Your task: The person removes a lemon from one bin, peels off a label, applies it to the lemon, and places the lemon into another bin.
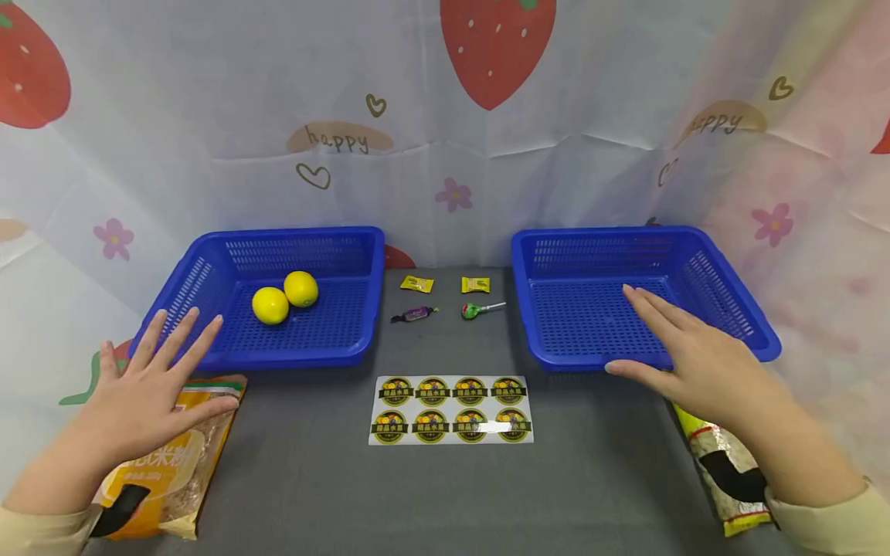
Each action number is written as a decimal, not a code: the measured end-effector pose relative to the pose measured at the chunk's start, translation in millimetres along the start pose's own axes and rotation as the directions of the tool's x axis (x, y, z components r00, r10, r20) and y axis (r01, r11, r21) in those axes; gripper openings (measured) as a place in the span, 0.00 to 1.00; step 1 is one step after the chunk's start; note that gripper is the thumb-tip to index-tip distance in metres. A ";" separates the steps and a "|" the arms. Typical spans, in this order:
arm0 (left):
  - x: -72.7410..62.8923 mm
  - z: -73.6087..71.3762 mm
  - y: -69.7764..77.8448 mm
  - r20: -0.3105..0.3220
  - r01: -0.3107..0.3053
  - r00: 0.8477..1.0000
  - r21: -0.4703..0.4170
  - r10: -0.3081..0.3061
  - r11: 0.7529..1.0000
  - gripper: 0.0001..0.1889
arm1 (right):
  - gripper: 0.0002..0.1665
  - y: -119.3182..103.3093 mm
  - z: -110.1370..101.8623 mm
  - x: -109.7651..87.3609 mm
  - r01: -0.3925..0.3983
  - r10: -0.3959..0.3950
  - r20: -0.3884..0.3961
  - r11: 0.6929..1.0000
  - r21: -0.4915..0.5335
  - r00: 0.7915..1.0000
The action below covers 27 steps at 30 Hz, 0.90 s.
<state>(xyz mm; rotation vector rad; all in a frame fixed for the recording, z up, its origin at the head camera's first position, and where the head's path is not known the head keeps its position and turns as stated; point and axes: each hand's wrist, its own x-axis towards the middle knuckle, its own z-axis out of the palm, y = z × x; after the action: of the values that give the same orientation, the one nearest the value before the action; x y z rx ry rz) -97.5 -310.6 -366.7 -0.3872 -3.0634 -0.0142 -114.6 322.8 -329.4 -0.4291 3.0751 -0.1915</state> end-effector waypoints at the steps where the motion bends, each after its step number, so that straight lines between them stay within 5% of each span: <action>1: 1.7 -1.2 -0.3 -0.008 -0.011 1.000 -0.029 0.011 1.000 0.54 | 0.57 -4.5 -0.6 1.0 0.012 -0.011 -0.016 0.999 0.037 1.000; 5: 9.5 -4.7 -5.0 -0.070 -0.038 0.997 -0.087 0.031 0.996 0.49 | 0.52 -26.1 3.0 6.4 0.112 -0.085 -0.135 0.972 0.206 0.987; 12: 30.6 -6.7 -12.9 -0.122 -0.056 0.992 -0.266 0.024 0.962 0.42 | 0.47 -68.8 15.0 30.7 0.316 -0.209 -0.306 0.878 0.360 0.929; 18: 42.6 -8.8 -13.2 -0.162 -0.094 0.986 -0.374 0.034 0.923 0.36 | 0.45 -102.8 32.8 52.4 0.347 -0.236 -0.277 0.806 0.480 0.931; 27: 61.8 -16.0 -8.8 -0.127 -0.024 0.991 -0.491 -0.045 0.871 0.33 | 0.46 -150.1 55.1 80.3 0.310 -0.227 -0.213 0.741 0.595 0.950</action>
<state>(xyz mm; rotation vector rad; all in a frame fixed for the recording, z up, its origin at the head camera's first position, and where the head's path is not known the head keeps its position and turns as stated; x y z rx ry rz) -158.7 -304.0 -347.3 -0.3697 -2.8875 -0.8021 -148.6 151.0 -366.3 -0.8296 2.7880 -1.2464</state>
